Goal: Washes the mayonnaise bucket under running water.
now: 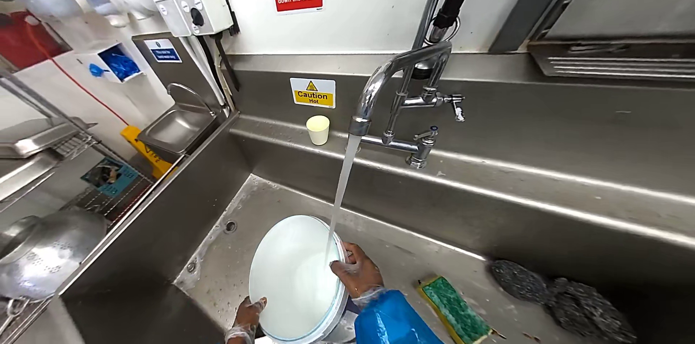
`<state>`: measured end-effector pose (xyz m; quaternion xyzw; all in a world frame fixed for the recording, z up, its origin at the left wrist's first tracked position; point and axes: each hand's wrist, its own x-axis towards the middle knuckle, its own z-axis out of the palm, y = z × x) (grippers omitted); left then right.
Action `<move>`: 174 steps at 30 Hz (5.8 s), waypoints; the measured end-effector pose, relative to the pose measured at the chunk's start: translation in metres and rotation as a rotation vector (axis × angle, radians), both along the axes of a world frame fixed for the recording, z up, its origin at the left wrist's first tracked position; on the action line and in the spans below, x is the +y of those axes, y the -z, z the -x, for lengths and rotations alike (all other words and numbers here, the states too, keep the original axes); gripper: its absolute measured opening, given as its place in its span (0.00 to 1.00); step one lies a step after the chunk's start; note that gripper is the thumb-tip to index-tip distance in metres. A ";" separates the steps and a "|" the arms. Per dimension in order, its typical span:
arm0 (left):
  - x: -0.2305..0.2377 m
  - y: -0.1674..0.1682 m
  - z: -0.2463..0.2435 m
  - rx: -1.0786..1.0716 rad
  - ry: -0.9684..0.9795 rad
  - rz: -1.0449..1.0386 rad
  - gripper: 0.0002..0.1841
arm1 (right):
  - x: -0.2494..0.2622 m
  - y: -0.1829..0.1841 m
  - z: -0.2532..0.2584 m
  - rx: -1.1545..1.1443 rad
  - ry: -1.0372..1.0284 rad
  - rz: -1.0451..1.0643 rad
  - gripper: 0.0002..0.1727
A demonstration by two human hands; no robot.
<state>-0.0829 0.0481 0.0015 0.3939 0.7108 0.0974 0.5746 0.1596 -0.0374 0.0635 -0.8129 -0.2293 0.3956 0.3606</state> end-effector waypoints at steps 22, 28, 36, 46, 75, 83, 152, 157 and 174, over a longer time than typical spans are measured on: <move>-0.023 -0.004 0.013 0.000 -0.083 -0.005 0.17 | 0.010 -0.007 -0.003 0.070 -0.077 0.037 0.32; -0.023 -0.004 0.017 0.020 -0.079 -0.026 0.16 | 0.013 -0.006 -0.014 0.370 0.095 -0.046 0.16; -0.024 -0.009 0.030 0.055 0.005 -0.100 0.18 | 0.009 -0.006 -0.015 0.357 0.030 0.029 0.14; -0.027 -0.011 0.040 0.061 0.059 -0.143 0.20 | 0.000 0.000 -0.011 0.361 0.041 0.049 0.16; -0.032 -0.005 0.042 0.056 -0.034 -0.137 0.19 | 0.003 -0.009 -0.019 0.541 0.026 0.065 0.18; -0.024 -0.007 0.022 0.036 -0.065 -0.147 0.17 | 0.018 -0.010 -0.028 0.346 -0.004 0.102 0.15; -0.025 -0.069 0.014 0.329 0.516 -0.248 0.32 | -0.100 0.033 0.016 0.097 -0.157 0.373 0.40; 0.013 -0.025 -0.053 0.078 0.411 -0.186 0.31 | -0.049 0.002 -0.060 -0.088 -0.088 0.313 0.38; -0.034 0.026 -0.091 -0.252 0.232 0.394 0.21 | 0.004 -0.072 -0.078 -0.393 -0.424 0.526 0.36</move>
